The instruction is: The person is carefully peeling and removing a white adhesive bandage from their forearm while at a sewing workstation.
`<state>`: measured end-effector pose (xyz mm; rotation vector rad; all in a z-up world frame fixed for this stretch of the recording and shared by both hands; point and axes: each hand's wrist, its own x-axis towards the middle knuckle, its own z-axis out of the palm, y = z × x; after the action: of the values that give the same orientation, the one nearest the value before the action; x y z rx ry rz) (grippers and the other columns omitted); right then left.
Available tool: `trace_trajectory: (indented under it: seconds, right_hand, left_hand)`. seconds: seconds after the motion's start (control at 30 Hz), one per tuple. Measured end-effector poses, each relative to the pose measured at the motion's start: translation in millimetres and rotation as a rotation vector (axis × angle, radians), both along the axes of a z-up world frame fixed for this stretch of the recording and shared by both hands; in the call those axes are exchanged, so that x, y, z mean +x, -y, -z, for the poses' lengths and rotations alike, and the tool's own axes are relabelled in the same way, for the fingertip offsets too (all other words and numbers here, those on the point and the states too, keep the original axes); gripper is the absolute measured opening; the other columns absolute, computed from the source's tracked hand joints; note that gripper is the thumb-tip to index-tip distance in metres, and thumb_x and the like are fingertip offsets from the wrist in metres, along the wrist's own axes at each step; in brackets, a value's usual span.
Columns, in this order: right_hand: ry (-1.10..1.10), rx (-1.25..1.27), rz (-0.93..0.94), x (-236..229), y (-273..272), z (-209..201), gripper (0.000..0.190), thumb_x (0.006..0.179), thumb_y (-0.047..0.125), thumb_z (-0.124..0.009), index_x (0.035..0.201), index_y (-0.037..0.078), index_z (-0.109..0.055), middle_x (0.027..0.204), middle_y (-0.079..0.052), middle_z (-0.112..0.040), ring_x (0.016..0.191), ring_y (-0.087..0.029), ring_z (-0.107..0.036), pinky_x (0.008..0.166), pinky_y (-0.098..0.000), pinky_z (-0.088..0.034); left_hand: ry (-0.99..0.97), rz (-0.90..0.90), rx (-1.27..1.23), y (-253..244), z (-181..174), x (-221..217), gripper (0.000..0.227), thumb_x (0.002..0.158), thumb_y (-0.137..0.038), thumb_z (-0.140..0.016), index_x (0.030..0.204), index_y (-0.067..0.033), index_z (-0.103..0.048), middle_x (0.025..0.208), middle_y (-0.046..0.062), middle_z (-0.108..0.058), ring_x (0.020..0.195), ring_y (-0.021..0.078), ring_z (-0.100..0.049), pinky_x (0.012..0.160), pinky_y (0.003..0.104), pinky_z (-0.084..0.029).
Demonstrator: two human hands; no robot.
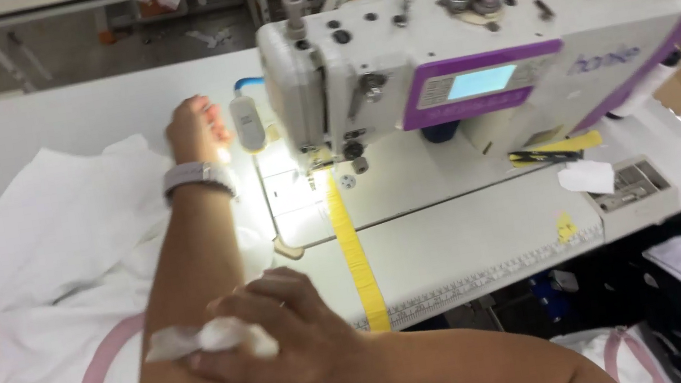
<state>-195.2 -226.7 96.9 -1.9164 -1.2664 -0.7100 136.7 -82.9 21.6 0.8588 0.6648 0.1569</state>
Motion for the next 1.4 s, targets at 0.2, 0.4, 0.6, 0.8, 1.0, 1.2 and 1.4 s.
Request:
trace_trajectory:
  seconds: [0.2,0.4,0.6,0.8,1.0,1.2,1.4]
  right_hand:
    - [-0.124,-0.098,-0.074,25,-2,27,0.044,0.094,0.015,-0.044,0.132,0.011,-0.063,0.141,-0.025,-0.049,0.125,-0.047,-0.048,0.111,-0.06,-0.044]
    - [-0.211,-0.248,-0.212,41,-13,33,0.045,0.103,0.027,-0.035,0.133,0.012,-0.065,0.141,-0.023,-0.051,0.128,-0.045,-0.048,0.111,-0.0626,-0.042]
    - [-0.325,-0.171,-0.208,62,-3,33,0.031,0.097,0.025,-0.052,0.114,0.009,-0.071,0.12,-0.017,-0.058,0.112,-0.032,-0.063,0.111,-0.0532,-0.049]
    - [-0.301,-0.094,-0.261,78,-20,53,0.038,0.088,0.025,-0.068,0.111,-0.003,-0.062,0.102,-0.018,-0.061,0.089,-0.03,-0.062,0.084,-0.0447,-0.052]
    - [-0.273,-0.104,-0.318,86,-35,50,0.025,0.098,0.015,-0.056,0.112,-0.003,-0.066,0.099,-0.018,-0.06,0.078,-0.029,-0.061,0.077,-0.042,-0.052]
    - [-0.331,-0.184,-0.419,101,-48,28,0.021,0.102,0.015,-0.053,0.111,0.002,-0.068,0.097,-0.013,-0.06,0.074,-0.027,-0.057,0.071,-0.0383,-0.042]
    - [-0.485,-0.272,-0.516,116,-57,11,0.018,0.101,0.014,-0.058,0.11,0.003,-0.069,0.099,-0.012,-0.064,0.076,-0.025,-0.061,0.073,-0.0353,-0.047]
  left_hand:
    - [0.081,0.069,0.048,17,71,32,0.019,0.077,-0.018,-0.067,0.087,-0.0021,-0.069,0.067,0.01,-0.059,0.042,0.0137,-0.043,0.035,0.029,-0.031]
    - [0.166,0.144,0.176,23,49,-5,0.013,0.08,-0.024,-0.074,0.076,-0.0131,-0.067,0.061,0.004,-0.06,0.045,0.0109,-0.048,0.038,0.025,-0.04]
    - [0.183,0.217,0.074,17,33,-14,0.016,0.087,-0.02,-0.069,0.085,-0.0047,-0.067,0.069,0.008,-0.062,0.05,0.0128,-0.048,0.04,0.024,-0.037]
    - [0.165,0.219,-0.171,12,39,-4,0.031,0.085,-0.024,-0.065,0.101,0.001,-0.072,0.074,0.007,-0.06,0.056,0.0139,-0.046,0.054,0.031,-0.041]
    - [0.202,0.219,-0.162,16,46,0,0.024,0.084,-0.024,-0.062,0.093,-0.0021,-0.067,0.067,0.006,-0.061,0.054,0.0129,-0.046,0.051,0.031,-0.039]
    - [0.199,0.214,-0.167,17,48,1,0.025,0.081,-0.023,-0.066,0.094,-0.0017,-0.069,0.068,0.007,-0.061,0.055,0.0132,-0.047,0.051,0.031,-0.039]
    - [0.23,0.206,-0.175,18,49,2,0.015,0.084,-0.02,-0.06,0.084,-0.0051,-0.061,0.067,0.009,-0.062,0.051,0.0131,-0.046,0.046,0.031,-0.037]
